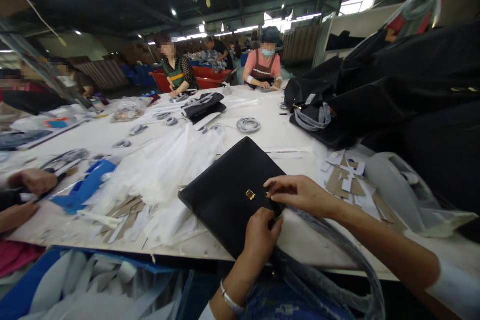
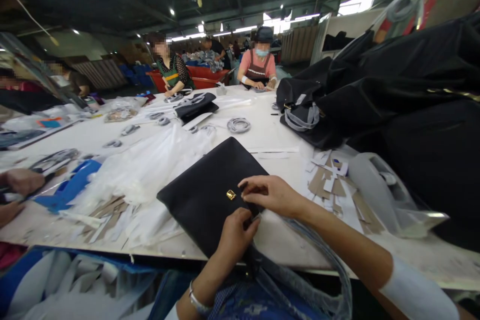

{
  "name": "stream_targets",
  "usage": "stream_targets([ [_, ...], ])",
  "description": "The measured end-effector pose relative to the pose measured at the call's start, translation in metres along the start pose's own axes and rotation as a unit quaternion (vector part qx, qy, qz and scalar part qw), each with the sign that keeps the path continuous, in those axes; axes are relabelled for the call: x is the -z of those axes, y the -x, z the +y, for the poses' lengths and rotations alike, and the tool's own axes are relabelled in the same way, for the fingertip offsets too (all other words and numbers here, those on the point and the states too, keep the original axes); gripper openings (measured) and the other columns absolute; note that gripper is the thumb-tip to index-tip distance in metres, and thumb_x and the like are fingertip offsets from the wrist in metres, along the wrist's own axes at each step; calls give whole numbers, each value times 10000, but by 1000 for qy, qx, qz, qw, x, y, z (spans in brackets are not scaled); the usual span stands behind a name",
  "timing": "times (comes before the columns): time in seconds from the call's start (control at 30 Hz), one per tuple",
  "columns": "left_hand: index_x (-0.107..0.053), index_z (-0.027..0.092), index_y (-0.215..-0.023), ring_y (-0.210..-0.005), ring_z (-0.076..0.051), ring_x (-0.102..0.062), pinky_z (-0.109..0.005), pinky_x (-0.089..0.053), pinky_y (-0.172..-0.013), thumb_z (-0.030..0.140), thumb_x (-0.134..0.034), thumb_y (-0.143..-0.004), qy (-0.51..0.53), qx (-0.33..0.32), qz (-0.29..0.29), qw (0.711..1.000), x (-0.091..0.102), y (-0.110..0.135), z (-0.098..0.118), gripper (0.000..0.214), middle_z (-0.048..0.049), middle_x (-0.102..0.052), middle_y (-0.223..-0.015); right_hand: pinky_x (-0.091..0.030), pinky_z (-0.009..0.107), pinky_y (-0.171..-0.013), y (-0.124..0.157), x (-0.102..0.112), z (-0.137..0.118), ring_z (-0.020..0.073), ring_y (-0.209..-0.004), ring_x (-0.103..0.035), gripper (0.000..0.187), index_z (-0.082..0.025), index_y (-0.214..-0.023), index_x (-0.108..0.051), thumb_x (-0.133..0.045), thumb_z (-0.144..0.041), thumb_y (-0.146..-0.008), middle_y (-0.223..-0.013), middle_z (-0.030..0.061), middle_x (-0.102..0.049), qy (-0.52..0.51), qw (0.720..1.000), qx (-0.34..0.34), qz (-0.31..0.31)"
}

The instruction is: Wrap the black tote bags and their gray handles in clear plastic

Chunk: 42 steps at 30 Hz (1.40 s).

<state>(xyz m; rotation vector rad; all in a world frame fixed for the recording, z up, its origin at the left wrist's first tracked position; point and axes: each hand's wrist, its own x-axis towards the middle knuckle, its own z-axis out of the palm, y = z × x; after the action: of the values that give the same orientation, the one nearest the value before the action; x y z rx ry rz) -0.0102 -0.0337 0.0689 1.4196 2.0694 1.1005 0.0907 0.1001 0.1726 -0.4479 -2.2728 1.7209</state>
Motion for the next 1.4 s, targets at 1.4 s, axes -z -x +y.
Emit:
stream_targets([
  [1.4,-539,232,-1357,-1408,-280,-405,-564,-323,-1164,250,-554,-937,-278,-139,-21,950,74,-8,-27,421,-89,-502,-1478,-456,461,-1089,78,-43,106,265,-1300,-527,426,-244,-1382,-555,-546,-257,-957,-1413,95,-560,437,882,160,70],
])
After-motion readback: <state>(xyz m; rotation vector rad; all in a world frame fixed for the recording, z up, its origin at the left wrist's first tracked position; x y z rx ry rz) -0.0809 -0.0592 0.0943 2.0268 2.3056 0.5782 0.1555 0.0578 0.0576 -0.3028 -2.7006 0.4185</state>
